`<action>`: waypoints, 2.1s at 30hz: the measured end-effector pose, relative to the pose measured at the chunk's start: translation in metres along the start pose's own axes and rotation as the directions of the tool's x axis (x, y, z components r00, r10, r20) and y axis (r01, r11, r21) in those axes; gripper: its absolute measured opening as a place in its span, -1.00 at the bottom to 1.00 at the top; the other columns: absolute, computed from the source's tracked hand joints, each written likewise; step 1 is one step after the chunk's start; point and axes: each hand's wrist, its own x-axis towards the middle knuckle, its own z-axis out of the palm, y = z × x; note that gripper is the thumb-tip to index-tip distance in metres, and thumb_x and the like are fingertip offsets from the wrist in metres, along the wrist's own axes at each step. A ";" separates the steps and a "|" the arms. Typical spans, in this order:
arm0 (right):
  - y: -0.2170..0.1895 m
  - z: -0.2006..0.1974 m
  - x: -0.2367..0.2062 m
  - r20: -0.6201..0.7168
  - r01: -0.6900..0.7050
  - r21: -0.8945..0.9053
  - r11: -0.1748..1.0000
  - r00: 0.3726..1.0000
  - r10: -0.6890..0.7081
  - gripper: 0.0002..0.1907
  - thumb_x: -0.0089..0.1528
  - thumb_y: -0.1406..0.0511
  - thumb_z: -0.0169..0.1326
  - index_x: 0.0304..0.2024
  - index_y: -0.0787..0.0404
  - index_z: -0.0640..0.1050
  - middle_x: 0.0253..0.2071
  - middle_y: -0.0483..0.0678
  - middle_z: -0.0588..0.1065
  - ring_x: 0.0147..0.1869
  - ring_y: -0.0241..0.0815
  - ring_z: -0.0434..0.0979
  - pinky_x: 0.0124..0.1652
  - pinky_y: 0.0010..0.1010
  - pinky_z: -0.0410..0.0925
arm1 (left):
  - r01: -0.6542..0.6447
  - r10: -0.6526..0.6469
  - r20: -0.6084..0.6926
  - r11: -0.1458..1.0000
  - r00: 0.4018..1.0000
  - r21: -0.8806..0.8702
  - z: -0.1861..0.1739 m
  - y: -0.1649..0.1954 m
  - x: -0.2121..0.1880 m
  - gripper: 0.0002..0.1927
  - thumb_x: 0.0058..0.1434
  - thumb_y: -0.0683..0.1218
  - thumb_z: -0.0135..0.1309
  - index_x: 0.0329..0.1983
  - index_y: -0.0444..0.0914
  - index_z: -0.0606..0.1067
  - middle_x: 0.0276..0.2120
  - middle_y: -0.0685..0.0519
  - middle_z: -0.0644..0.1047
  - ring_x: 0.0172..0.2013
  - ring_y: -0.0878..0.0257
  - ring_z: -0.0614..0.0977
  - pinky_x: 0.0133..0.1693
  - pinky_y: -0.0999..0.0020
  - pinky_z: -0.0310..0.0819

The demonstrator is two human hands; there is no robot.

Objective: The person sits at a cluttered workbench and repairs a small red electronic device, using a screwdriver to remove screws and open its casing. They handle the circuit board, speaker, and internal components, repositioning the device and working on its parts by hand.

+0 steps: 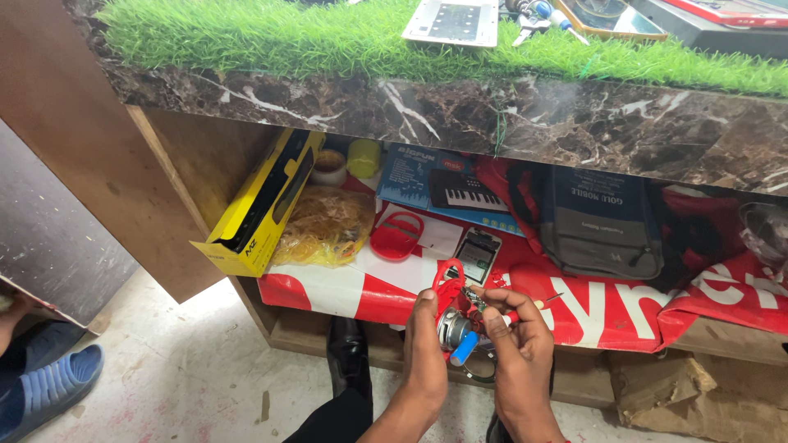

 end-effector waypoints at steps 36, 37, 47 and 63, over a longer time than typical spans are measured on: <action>0.000 0.003 -0.001 0.006 0.018 0.013 1.000 1.000 -0.018 -0.69 0.26 0.40 0.13 0.05 0.36 0.48 0.05 0.05 0.58 -0.04 -0.36 0.50 -0.04 -0.51 0.40 | 0.024 -0.023 -0.023 0.999 0.999 0.048 0.001 0.001 0.000 -0.36 0.34 0.27 -0.29 0.16 -0.28 0.46 -0.01 0.00 0.51 -0.04 0.27 0.49 0.05 0.33 0.34; 0.000 0.003 -0.001 0.006 0.018 0.016 1.000 1.000 -0.018 -0.69 0.26 0.40 0.13 0.04 0.36 0.48 0.04 0.04 0.58 -0.03 -0.36 0.51 -0.04 -0.51 0.40 | 0.030 -0.029 -0.027 0.999 0.999 0.043 0.001 0.001 0.000 -0.35 0.34 0.27 -0.29 0.17 -0.28 0.46 0.00 0.00 0.51 -0.03 0.27 0.49 0.06 0.32 0.34; -0.002 0.002 -0.001 -0.021 -0.024 -0.074 0.997 1.000 0.023 -0.70 0.25 0.37 0.15 0.02 0.32 0.53 -0.03 -0.03 0.55 -0.11 -0.39 0.45 -0.11 -0.54 0.37 | 0.090 -0.088 -0.059 0.996 0.994 0.025 -0.001 -0.003 0.004 -0.32 0.30 0.32 -0.23 0.20 -0.25 0.44 0.01 0.07 0.53 0.00 0.32 0.52 0.07 0.37 0.34; -0.013 0.012 -0.005 -0.089 -0.297 0.019 0.955 0.950 0.298 -0.76 0.22 0.34 0.14 -0.06 0.25 0.54 -0.25 -0.10 0.50 -0.40 -0.39 0.48 -0.58 -0.51 0.36 | 0.194 -0.189 -0.067 0.976 0.980 0.096 -0.004 0.000 0.006 -0.34 0.29 0.33 -0.24 0.08 -0.24 0.51 -0.17 0.06 0.60 -0.19 0.30 0.60 -0.19 0.36 0.49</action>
